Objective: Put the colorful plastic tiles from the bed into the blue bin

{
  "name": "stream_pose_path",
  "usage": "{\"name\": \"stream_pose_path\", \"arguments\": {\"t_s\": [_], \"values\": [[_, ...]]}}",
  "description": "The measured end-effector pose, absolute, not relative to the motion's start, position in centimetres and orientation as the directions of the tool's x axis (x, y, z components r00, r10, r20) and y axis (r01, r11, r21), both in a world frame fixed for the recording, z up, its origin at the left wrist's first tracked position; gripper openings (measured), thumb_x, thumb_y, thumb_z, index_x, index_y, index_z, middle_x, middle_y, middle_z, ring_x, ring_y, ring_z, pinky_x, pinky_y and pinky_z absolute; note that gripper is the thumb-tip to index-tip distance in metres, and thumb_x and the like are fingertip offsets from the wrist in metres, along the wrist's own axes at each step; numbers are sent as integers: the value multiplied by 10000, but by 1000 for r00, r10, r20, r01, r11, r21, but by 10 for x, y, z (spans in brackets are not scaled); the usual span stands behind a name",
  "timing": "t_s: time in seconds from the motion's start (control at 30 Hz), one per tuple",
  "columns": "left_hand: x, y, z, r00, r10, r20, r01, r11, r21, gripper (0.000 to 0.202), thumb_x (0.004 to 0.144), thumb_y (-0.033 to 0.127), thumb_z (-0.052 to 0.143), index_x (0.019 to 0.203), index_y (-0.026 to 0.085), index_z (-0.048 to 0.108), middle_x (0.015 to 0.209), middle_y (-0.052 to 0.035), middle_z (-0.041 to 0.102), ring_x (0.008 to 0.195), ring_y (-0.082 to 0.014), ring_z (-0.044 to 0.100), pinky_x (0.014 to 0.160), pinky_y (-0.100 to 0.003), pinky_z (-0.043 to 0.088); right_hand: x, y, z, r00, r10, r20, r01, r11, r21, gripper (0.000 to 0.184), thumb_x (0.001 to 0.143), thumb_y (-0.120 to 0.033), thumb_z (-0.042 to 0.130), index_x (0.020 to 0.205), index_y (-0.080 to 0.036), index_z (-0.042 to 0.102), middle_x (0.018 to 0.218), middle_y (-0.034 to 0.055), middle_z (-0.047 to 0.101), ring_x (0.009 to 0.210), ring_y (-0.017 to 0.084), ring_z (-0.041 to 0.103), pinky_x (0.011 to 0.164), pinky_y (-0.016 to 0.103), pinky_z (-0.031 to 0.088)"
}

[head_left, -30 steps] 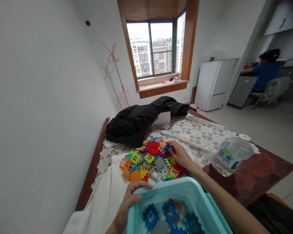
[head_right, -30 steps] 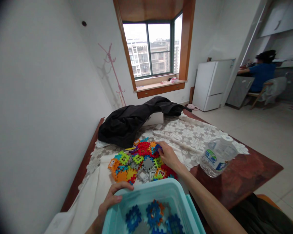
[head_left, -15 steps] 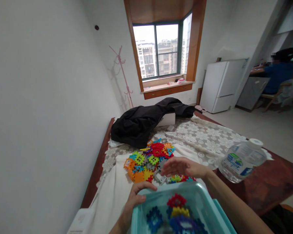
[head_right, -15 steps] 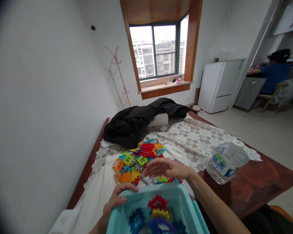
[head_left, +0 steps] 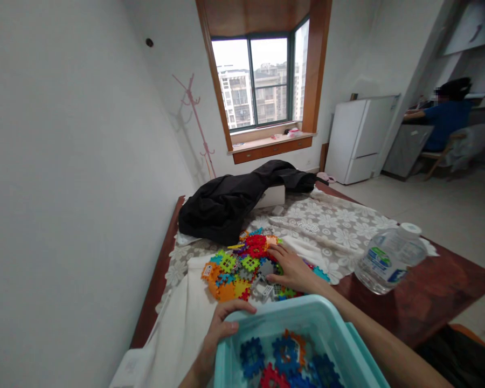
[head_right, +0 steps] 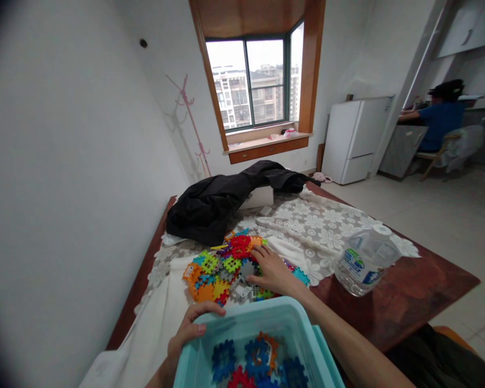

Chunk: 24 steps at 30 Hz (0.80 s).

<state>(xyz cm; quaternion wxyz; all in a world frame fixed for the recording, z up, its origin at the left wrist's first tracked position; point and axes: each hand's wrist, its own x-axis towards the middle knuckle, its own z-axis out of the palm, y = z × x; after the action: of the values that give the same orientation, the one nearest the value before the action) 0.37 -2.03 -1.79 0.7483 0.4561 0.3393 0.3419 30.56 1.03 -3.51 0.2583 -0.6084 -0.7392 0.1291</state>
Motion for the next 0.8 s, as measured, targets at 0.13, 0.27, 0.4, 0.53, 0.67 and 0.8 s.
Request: {"name": "stream_pose_path", "arguments": {"t_s": [0.13, 0.27, 0.4, 0.53, 0.67, 0.8], "values": [[5, -19, -18, 543, 814, -207, -205, 367, 907, 365, 708, 344, 759, 1043, 207, 807, 1060, -67, 777, 976, -303, 687, 864, -377, 552, 304, 13, -30, -159, 933, 322, 795, 314, -519, 456, 935, -278, 674, 1377, -178, 631, 1403, 154, 658, 1303, 301, 596, 1142, 498, 488], [5, -19, -20, 523, 829, -200, -200, 347, 916, 373, 703, 350, 760, 1041, 201, 808, 1105, -77, 773, 1024, -324, 685, 889, -396, 554, 303, 14, -37, -116, 938, 325, 814, 278, -511, 711, 870, -438, 779, 1502, -211, 546, 1620, 170, 477, 1495, 357, 437, 1240, 573, 375], [3, -20, -20, 525, 828, -198, -192, 341, 920, 369, 715, 354, 748, 1047, 204, 808, 1066, -67, 770, 997, -312, 684, 878, -387, 556, 303, 11, -37, -172, 952, 252, 824, 279, -493, 675, 875, -483, 778, 1460, -204, 591, 1591, 164, 522, 1474, 360, 472, 1224, 546, 405], [2, -20, -21, 506, 842, -185, -174, 310, 935, 353, 709, 340, 747, 1027, 204, 815, 1087, -71, 764, 1041, -325, 670, 900, -388, 549, 302, 10, -29, -180, 940, 291, 806, 310, -505, 476, 894, -354, 741, 1324, -177, 646, 1449, 158, 638, 1319, 326, 602, 1128, 482, 490], [3, -18, -22, 519, 834, -187, -177, 319, 931, 367, 708, 358, 756, 1037, 204, 811, 1092, -80, 771, 1011, -333, 687, 886, -403, 552, 301, 12, -32, -138, 932, 335, 763, 316, -564, 295, 908, -191, 630, 1200, -217, 656, 1209, 92, 734, 1074, 247, 683, 953, 384, 543], [4, -19, -21, 532, 819, -214, -202, 368, 908, 379, 706, 357, 761, 1048, 197, 802, 1055, -73, 781, 967, -313, 702, 857, -389, 554, 303, 16, -38, -29, 915, 403, 668, 318, -673, 370, 935, -180, 575, 1298, -236, 612, 1277, 93, 722, 1146, 253, 674, 1006, 414, 526]]}}
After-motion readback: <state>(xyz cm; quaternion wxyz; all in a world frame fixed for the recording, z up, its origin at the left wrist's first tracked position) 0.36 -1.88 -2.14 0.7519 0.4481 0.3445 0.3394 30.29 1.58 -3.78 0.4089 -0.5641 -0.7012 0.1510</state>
